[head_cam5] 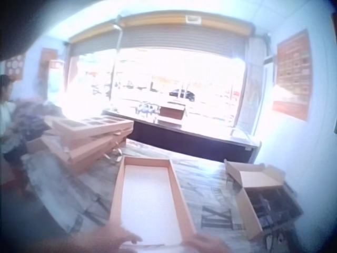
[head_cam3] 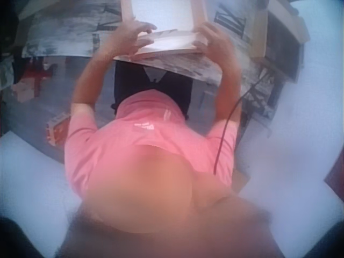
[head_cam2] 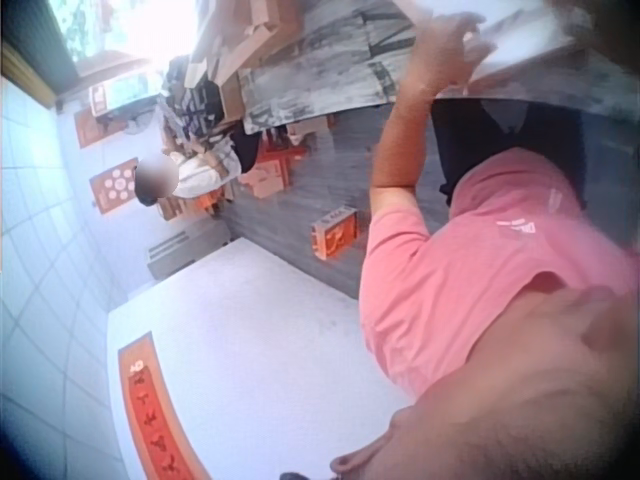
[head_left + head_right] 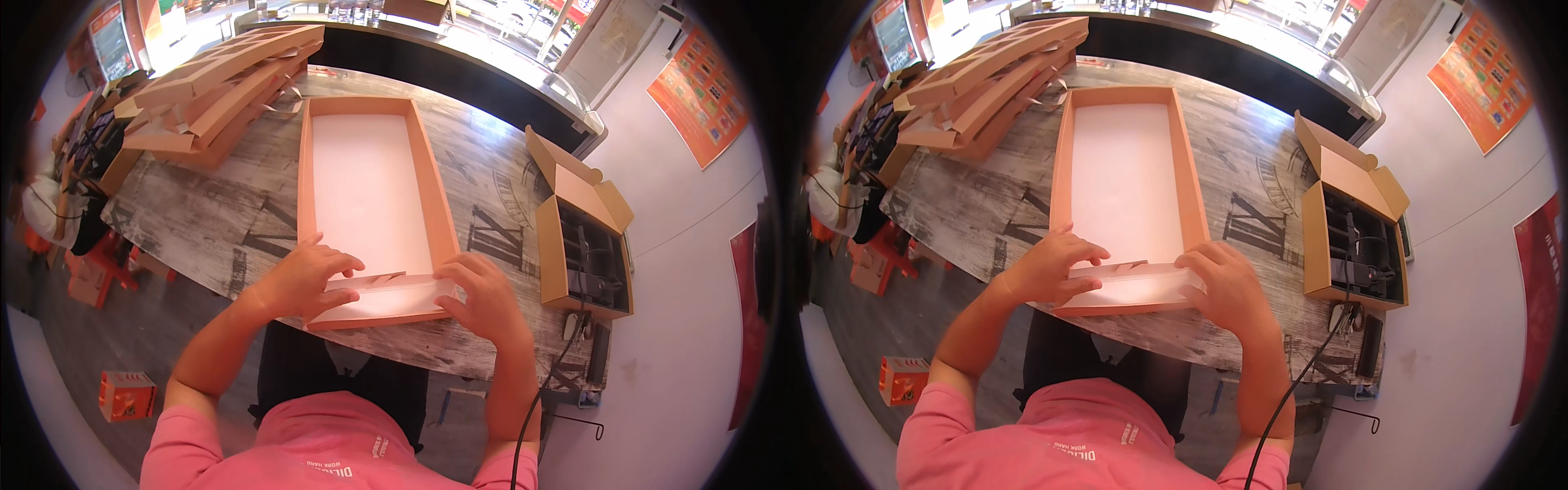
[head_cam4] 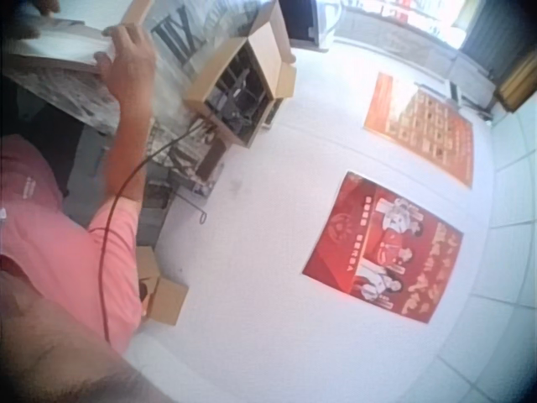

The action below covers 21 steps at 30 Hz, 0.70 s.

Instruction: The person assembles cardboard boxes by hand by folding the sides and inserting cardboard dividers into the trays.

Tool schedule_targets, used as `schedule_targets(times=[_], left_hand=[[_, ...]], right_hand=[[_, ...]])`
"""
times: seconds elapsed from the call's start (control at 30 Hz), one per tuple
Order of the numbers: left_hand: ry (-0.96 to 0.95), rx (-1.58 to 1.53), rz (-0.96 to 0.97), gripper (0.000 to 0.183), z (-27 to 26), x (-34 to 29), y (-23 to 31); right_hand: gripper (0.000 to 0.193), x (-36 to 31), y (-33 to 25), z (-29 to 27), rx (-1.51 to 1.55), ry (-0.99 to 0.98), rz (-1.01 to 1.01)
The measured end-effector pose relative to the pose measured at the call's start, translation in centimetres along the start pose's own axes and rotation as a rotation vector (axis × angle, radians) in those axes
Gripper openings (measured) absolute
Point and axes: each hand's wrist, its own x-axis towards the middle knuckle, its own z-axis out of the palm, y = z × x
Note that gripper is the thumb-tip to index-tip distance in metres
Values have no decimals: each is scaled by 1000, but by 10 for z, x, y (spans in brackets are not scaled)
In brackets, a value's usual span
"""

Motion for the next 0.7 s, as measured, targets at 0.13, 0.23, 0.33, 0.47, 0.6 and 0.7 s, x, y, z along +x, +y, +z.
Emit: schedule_targets(times=[0.13, 0.23, 0.33, 0.47, 0.6, 0.7], left_hand=[[76, 14, 25, 23, 19, 3, -3], [214, 40, 40, 16, 28, 3, -9], [277, 46, -23, 15, 31, 1, -6], [437, 23, -68, 23, 39, -2, -7], [452, 10, -86, 45, 37, -4, -4], [444, -18, -133, 53, 32, -9, 0]], right_hand=[[28, 12, 23, 16, 73, -131, -55], [23, 15, 29, 29, 68, -159, -35], [12, 21, 25, 35, 22, -155, 28], [4, 24, 20, 43, -3, -83, 34], [9, 18, 28, 49, -92, -14, -43], [11, 22, 27, 54, -142, -30, -56]])
